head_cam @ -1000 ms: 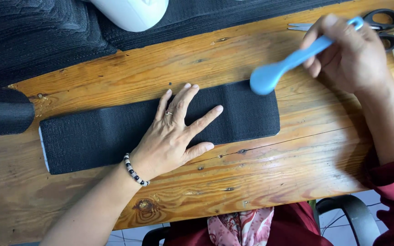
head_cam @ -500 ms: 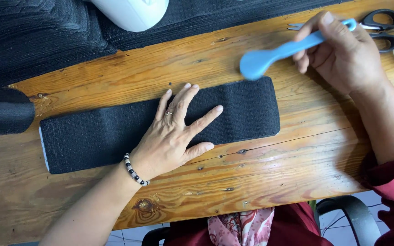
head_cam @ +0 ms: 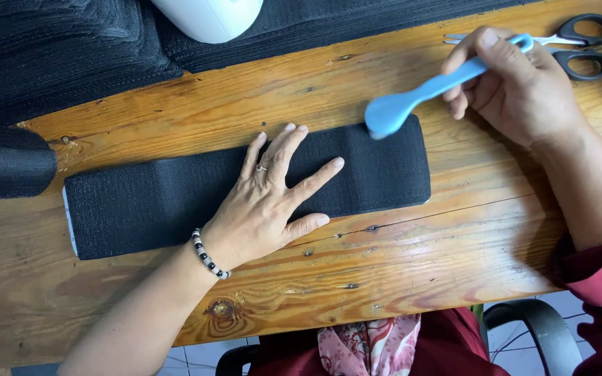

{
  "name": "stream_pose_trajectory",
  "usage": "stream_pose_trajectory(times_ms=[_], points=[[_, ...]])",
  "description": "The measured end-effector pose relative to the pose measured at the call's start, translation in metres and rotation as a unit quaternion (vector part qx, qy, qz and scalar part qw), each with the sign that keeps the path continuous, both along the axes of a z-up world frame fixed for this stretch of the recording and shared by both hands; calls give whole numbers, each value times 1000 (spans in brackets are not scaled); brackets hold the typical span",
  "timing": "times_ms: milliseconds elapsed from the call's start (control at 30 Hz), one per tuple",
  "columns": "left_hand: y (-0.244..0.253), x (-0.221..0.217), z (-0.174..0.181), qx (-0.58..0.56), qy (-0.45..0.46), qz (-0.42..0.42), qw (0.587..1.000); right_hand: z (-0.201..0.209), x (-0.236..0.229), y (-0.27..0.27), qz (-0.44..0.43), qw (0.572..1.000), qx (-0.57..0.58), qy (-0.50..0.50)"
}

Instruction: Cutting a strip of black adhesive material, peeling its backing, and smoothing it onto a surface using a blue spatula

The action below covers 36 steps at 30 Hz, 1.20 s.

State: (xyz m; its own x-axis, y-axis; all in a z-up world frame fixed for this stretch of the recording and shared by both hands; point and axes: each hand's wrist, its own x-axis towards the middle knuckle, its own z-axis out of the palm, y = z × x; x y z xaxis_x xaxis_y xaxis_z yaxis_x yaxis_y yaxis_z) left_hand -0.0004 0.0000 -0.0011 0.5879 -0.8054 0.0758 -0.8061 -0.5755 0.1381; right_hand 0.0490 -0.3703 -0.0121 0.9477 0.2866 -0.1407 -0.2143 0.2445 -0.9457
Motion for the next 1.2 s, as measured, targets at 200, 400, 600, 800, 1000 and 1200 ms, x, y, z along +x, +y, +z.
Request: stream_pose_trajectory(times_ms=[200,400,600,800,1000,1200], points=[[0,0,0,-3,1,-3,1000,-5,-8,0,49,998,1,27],[0,0,1,-3,10,-4,1000,-3,-10,10,145,987,-67,21],[1,-1,-1,1,-6,-4,1000,-4,-1,13,15,999,3,-50],[0,0,1,-1,-4,0,1000,-6,-9,2,140,987,-57,48],[0,0,0,-6,-3,-2,1000,-5,-8,6,131,989,-61,4],[0,-1,0,-6,-1,-2,1000,-5,-2,9,-3,999,4,-45]])
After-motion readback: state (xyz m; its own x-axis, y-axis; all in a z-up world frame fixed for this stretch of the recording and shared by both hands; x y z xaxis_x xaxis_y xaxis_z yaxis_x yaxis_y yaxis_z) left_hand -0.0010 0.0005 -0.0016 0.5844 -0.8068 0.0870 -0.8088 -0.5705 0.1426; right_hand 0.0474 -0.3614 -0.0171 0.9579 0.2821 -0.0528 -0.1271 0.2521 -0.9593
